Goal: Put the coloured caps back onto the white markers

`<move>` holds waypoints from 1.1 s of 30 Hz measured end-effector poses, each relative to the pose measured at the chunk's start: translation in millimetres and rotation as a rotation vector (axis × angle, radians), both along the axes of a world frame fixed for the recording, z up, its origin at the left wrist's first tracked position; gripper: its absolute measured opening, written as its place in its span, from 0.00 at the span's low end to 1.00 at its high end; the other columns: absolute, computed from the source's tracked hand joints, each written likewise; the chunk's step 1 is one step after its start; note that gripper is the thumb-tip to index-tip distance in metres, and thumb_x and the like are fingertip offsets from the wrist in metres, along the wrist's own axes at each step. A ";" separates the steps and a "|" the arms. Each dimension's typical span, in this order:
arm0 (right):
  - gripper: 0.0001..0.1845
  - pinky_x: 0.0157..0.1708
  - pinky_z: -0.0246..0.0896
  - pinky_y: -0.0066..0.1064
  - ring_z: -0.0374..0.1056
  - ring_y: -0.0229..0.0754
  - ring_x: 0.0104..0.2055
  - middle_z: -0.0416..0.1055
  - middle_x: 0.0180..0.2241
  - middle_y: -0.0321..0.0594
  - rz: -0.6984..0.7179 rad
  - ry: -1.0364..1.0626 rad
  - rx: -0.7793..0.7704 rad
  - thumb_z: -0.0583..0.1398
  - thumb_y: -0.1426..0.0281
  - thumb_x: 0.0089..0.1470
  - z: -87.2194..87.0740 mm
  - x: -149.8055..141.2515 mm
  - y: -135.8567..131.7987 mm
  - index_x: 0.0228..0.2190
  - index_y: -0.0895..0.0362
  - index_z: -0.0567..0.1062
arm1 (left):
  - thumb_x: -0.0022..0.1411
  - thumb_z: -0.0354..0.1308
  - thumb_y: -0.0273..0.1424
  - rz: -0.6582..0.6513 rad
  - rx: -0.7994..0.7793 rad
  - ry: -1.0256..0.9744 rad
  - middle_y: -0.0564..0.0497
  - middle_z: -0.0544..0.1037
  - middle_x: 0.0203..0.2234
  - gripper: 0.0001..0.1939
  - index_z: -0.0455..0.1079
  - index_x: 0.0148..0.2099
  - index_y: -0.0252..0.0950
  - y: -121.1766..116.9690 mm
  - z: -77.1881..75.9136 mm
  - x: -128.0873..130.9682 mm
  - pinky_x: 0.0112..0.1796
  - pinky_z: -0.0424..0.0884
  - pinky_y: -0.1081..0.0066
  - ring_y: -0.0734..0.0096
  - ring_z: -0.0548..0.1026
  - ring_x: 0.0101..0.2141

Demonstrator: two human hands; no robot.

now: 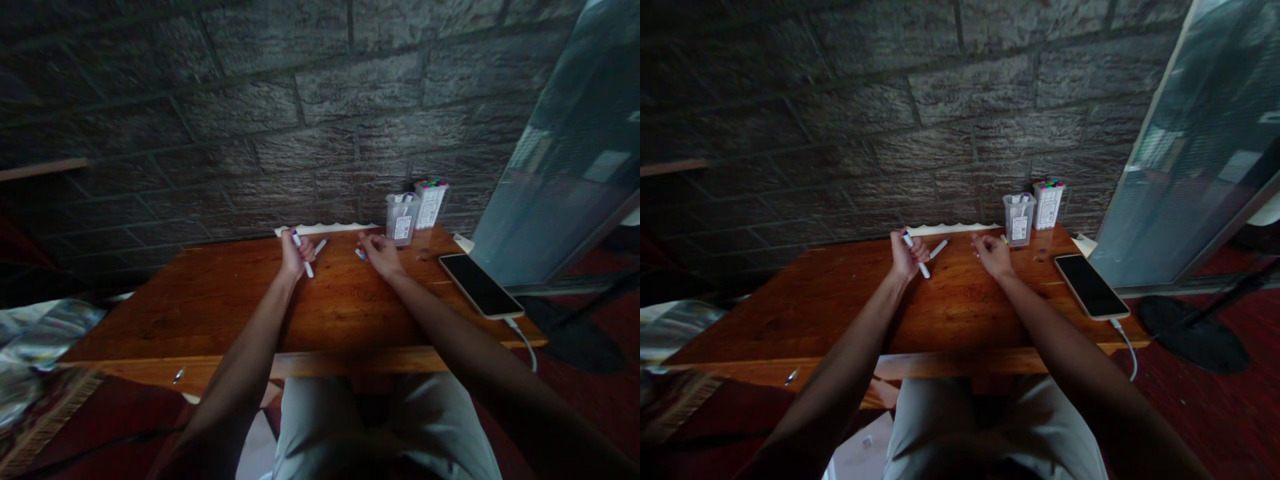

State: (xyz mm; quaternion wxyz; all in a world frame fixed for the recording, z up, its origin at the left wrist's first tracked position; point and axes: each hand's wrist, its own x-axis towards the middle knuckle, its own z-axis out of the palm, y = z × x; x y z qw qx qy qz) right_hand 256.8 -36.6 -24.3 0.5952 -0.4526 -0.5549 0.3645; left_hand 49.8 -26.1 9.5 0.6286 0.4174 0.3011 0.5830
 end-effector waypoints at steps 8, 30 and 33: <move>0.28 0.19 0.52 0.26 0.59 0.33 0.18 0.67 0.17 0.35 0.014 -0.051 0.033 0.57 0.44 0.48 -6.4 0.9 3.4 0.22 0.58 0.73 | 0.62 0.40 0.54 0.044 -0.081 -0.002 0.60 0.45 0.09 0.31 0.46 0.16 0.39 -1.9 0.0 4.7 0.13 0.43 0.77 0.83 0.43 0.10; 0.23 0.23 0.60 0.26 0.66 0.35 0.24 0.74 0.25 0.35 0.068 -0.100 0.063 0.59 0.50 0.49 -11.7 2.8 10.1 0.39 0.53 0.77 | 0.47 0.67 0.31 0.022 0.388 0.720 0.50 0.78 0.31 0.12 0.77 0.38 0.39 -18.3 -29.2 6.9 0.35 0.66 0.71 0.60 0.73 0.34; 0.20 0.22 0.60 0.25 0.65 0.35 0.24 0.74 0.26 0.34 0.119 -0.158 0.092 0.59 0.50 0.48 -16.0 -1.0 8.9 0.34 0.52 0.79 | 0.49 0.66 0.32 0.005 0.462 0.759 0.50 0.79 0.35 0.13 0.77 0.40 0.42 -20.8 -28.0 10.4 0.40 0.68 0.68 0.56 0.74 0.39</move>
